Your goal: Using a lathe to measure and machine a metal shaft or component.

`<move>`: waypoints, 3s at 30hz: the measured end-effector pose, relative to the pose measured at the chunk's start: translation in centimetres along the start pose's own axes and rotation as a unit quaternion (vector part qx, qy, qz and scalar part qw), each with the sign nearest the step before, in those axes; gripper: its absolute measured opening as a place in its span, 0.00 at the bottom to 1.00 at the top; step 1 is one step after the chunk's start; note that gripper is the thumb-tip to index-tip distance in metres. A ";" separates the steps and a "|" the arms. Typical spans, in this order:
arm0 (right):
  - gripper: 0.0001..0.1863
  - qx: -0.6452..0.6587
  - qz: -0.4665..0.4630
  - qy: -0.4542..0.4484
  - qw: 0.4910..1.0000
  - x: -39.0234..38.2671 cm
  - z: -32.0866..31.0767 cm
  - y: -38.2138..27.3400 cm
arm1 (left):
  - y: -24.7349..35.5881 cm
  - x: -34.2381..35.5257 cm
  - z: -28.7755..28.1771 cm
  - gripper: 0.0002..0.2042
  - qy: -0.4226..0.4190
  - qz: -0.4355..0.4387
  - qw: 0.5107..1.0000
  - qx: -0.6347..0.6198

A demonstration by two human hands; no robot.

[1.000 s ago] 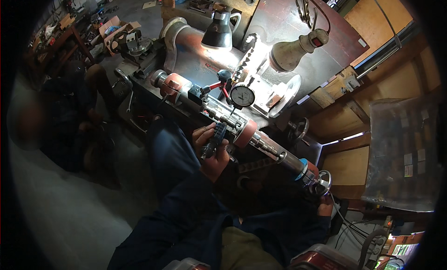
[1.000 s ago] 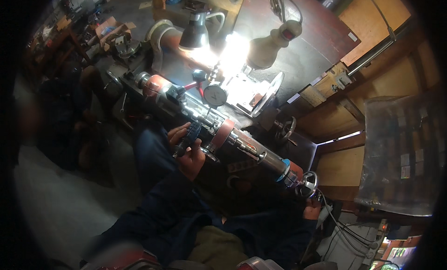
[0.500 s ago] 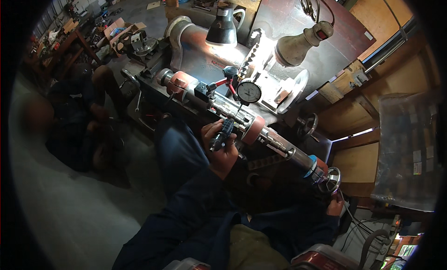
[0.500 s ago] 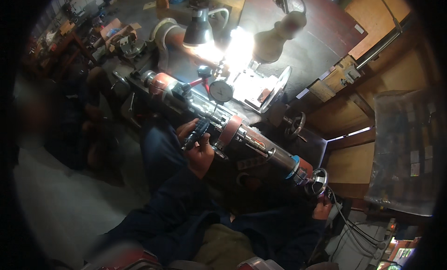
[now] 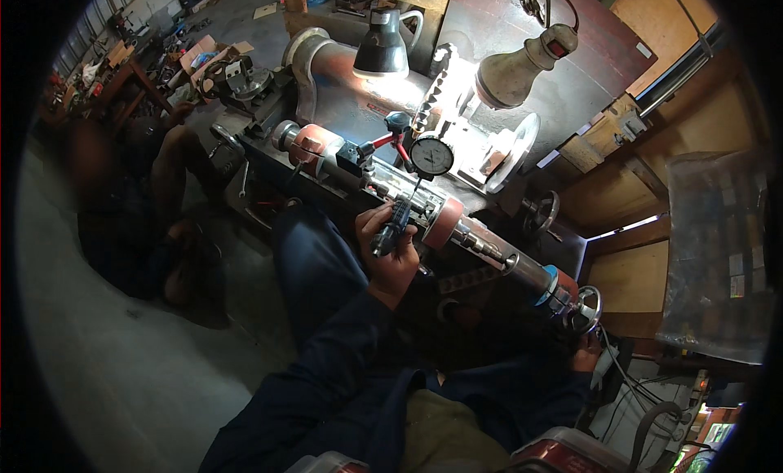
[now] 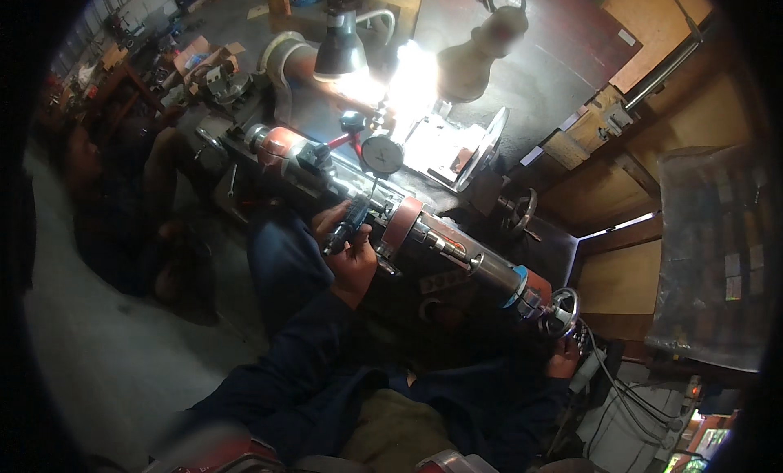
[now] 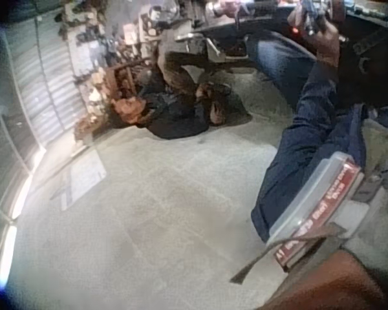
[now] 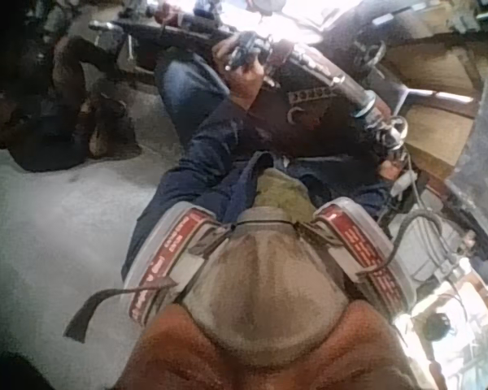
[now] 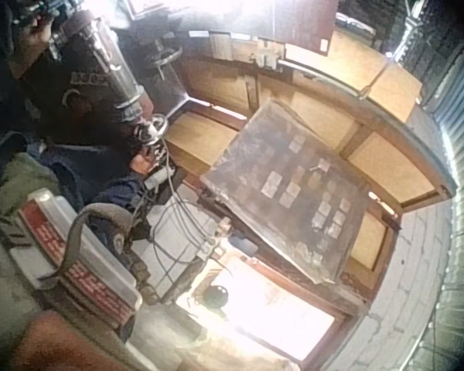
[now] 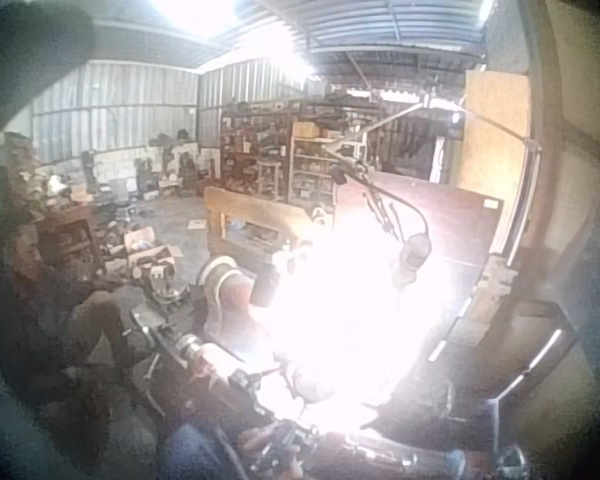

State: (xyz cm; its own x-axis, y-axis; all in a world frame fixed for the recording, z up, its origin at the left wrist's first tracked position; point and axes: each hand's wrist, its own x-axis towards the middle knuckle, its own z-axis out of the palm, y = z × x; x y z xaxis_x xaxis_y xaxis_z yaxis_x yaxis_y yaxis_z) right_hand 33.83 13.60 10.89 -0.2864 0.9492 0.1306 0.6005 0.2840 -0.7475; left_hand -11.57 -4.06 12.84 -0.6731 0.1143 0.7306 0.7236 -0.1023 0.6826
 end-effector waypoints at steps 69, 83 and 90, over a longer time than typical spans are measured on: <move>0.11 0.234 0.038 -0.010 0.971 4.6 -2.0 -6.1 | 0.9 -0.6 -0.6 0.17 0.032 0.050 0.997 -0.042; 0.12 -0.071 -0.051 -0.095 0.992 7.7 0.7 -1.5 | 8.9 -6.9 0.5 0.27 -0.509 0.081 0.826 -0.227; 0.13 -0.069 -0.018 -0.138 0.988 2.9 -1.2 -5.1 | 9.1 -7.8 0.8 0.28 -0.595 0.070 0.784 -0.164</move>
State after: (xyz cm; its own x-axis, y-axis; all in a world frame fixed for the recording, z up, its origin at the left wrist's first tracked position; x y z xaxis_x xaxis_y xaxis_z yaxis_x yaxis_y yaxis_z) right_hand 30.83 15.06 15.81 -0.4912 0.8700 -0.0418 0.6762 0.3506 -0.6479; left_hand 0.38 -5.05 13.38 0.1692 0.8995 0.4027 0.5678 -0.4230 0.7062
